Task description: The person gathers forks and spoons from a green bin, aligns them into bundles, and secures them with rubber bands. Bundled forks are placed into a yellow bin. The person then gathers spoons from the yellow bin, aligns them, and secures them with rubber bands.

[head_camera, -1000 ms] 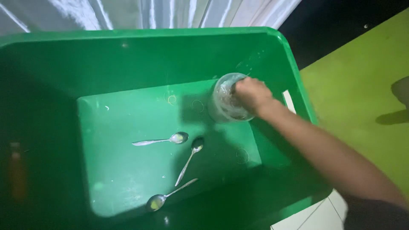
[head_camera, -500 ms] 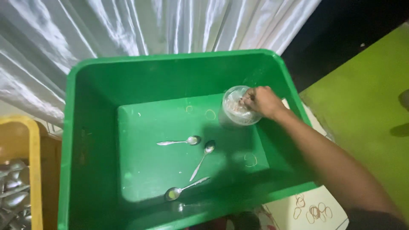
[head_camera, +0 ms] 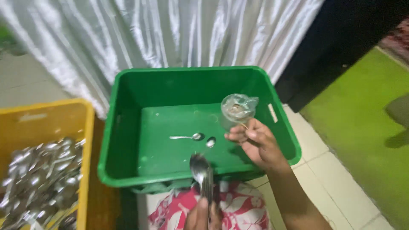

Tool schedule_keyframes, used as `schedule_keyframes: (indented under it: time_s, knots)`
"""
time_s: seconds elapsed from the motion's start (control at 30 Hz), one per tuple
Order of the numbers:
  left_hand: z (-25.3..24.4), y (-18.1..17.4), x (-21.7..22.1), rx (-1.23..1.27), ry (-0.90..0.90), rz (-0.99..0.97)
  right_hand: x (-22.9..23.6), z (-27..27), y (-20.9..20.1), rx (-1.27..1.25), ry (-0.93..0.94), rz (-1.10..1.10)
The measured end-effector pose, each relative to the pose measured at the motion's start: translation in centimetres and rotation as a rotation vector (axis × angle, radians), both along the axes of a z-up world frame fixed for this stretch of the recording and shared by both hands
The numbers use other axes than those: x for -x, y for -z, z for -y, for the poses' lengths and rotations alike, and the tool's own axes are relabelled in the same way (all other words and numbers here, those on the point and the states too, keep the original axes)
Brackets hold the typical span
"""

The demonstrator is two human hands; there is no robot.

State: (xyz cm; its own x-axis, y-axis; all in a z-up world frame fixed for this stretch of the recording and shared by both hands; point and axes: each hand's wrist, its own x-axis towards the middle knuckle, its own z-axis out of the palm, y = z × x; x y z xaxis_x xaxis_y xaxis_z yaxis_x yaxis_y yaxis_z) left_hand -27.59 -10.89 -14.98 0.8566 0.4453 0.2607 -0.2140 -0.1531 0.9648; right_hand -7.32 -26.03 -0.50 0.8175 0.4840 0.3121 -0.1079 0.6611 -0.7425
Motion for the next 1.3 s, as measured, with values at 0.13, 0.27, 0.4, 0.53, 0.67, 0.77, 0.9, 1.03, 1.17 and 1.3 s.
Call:
schedule_keyframes:
  time_s: [0.13, 0.27, 0.4, 0.53, 0.67, 0.77, 0.9, 1.03, 1.17, 1.3]
  knots:
    - [-4.2, -7.2, -0.4, 0.549, 0.334, -0.412, 3.9, -0.1, -0.4, -0.058, -0.183, 0.043]
    - [-5.8, -13.2, -1.0, 0.150, 0.298, -0.563, 6.8, -1.1, -3.2, 0.474, 0.083, 0.150]
    - [-6.2, -15.3, -1.1, -0.386, 0.215, -0.635, 9.5, -3.1, -5.5, 0.609, -0.020, 0.287]
    - [-5.5, -16.1, -1.2, -0.651, 0.291, -0.617, 9.9, -5.3, -7.8, 0.696, 0.032, 0.325]
    - [-5.7, -14.9, -1.2, -0.840, 0.236, -0.551, 10.4, -6.8, -7.8, 0.855, 0.150, 0.392]
    - [-5.6, -14.6, -0.8, -0.926, 0.168, -0.457, 11.6, -8.6, -5.5, 0.777, 0.266, 0.335]
    - [-6.0, -13.6, -0.8, -0.943, 0.128, -0.502, 13.3, -10.4, -4.1, 0.489, 0.302, 0.064]
    - [-7.3, -11.8, -0.8, -0.995, 0.102, -0.545, 13.9, -11.6, -2.4, 0.464, 0.255, -0.042]
    - [-8.0, -12.2, -0.9, -0.926, 0.117, -0.631, 13.3, -11.6, -2.1, 0.579, 0.182, -0.003]
    - [-8.5, -13.2, -0.5, -0.858, 0.103, -0.579, 11.5, -9.3, -2.7, 0.712, -0.014, 0.001]
